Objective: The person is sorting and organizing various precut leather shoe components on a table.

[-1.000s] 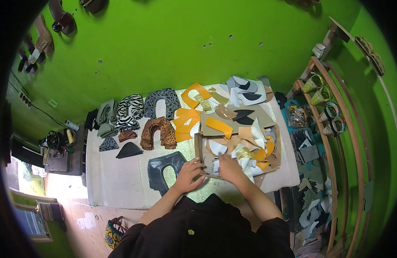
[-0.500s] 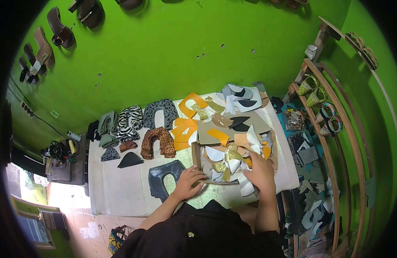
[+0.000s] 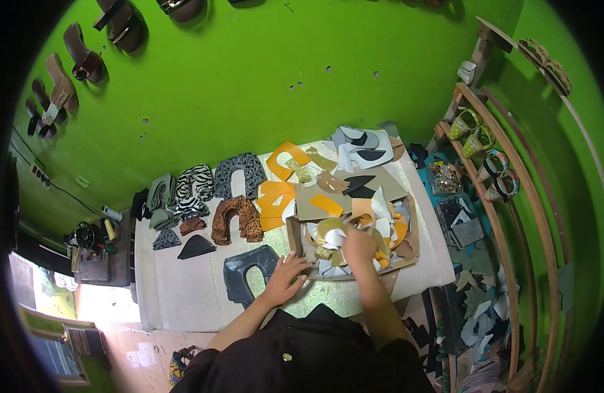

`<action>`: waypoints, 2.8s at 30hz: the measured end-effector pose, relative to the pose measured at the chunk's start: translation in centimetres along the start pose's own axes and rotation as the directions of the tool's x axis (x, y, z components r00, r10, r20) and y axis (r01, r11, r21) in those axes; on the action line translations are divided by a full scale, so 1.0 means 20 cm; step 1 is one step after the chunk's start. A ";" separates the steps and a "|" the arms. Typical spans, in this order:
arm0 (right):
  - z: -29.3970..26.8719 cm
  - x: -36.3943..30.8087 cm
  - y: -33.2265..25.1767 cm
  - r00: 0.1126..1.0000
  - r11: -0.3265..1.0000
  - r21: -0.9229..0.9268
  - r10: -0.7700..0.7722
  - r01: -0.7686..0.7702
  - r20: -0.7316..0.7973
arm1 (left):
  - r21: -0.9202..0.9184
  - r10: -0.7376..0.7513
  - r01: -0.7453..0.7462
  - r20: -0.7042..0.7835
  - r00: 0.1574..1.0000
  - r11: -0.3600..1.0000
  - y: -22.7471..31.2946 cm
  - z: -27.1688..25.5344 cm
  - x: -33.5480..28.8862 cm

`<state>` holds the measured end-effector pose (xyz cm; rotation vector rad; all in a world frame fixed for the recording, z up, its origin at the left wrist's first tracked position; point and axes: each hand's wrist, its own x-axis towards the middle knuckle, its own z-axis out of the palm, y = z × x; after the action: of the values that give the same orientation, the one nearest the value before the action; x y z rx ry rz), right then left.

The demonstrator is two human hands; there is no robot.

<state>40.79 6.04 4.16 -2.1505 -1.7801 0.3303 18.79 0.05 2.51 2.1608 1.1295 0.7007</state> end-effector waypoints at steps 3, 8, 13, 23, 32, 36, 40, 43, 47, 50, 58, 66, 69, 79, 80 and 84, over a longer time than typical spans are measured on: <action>0.11 0.03 -0.14 0.996 0.997 0.054 -0.050 0.046 0.079 | -0.110 -0.059 0.062 0.022 0.998 0.992 0.02 0.00 0.01; 0.11 -0.12 -0.21 0.789 0.938 0.129 -0.341 0.322 0.510 | -0.149 -0.091 0.075 -0.103 0.991 0.986 0.04 -0.04 0.07; -0.10 -0.24 -0.18 0.771 0.877 -0.008 -0.419 0.481 0.479 | 0.179 0.181 -0.179 0.005 0.983 0.967 0.14 -0.06 0.26; -0.29 -0.08 0.26 0.971 0.997 -0.062 -0.063 0.050 -0.231 | 0.374 0.095 -0.208 0.300 0.949 0.904 0.04 0.04 0.31; -0.18 0.00 0.33 0.986 0.983 0.109 0.153 -0.145 -0.068 | 0.104 0.175 -0.170 -0.041 0.984 0.980 0.11 0.06 0.32; -0.22 -0.09 0.10 0.967 0.951 0.275 -0.072 0.141 -0.246 | -0.021 0.247 -0.255 -0.180 0.952 0.967 0.14 0.12 0.32; -0.10 -0.23 -0.01 0.961 0.936 0.230 -0.242 0.268 -0.136 | -0.056 0.255 -0.283 -0.299 0.920 0.957 0.10 0.14 0.30; 0.01 -0.27 0.03 0.865 0.850 0.166 -0.501 0.500 -0.042 | 0.013 0.255 -0.262 -0.269 0.929 0.965 0.15 0.08 0.32; -0.08 -0.28 0.03 0.789 0.872 0.090 -0.475 0.481 0.390 | 0.097 0.213 -0.226 0.124 0.969 0.969 0.14 0.06 0.36; -0.23 -0.21 0.08 0.556 0.614 0.571 -0.774 0.545 0.302 | 0.209 0.139 -0.180 0.197 0.970 0.961 0.10 0.07 0.36; -0.18 0.35 0.51 0.996 0.980 0.183 0.065 -0.075 0.060 | 0.338 0.125 -0.208 0.252 0.960 0.918 0.12 0.12 0.37; -0.01 0.45 0.58 0.989 0.981 -0.125 0.145 -0.146 -0.023 | 0.330 0.136 -0.196 0.195 0.971 0.923 0.12 0.10 0.35; -0.02 0.41 0.65 0.998 0.986 -0.162 0.038 -0.045 -0.051 | 0.320 0.125 -0.192 0.217 0.968 0.928 0.10 0.11 0.35; -0.37 0.02 0.47 0.968 0.967 -0.038 -0.251 0.252 0.024 | 0.284 0.123 -0.174 0.189 0.974 0.943 0.09 0.11 0.35; -0.39 -0.01 0.47 0.965 0.966 -0.050 -0.257 0.255 -0.046 | 0.279 0.134 -0.183 0.184 0.974 0.943 0.09 0.11 0.35; -0.50 -0.11 0.39 0.941 0.962 -0.199 -0.232 0.185 -0.245 | 0.271 0.173 -0.220 0.187 0.967 0.937 0.08 0.11 0.35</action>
<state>51.22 1.59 10.25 -1.9761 -1.9123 -0.1659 24.66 4.65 3.33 2.5559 0.9890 0.4541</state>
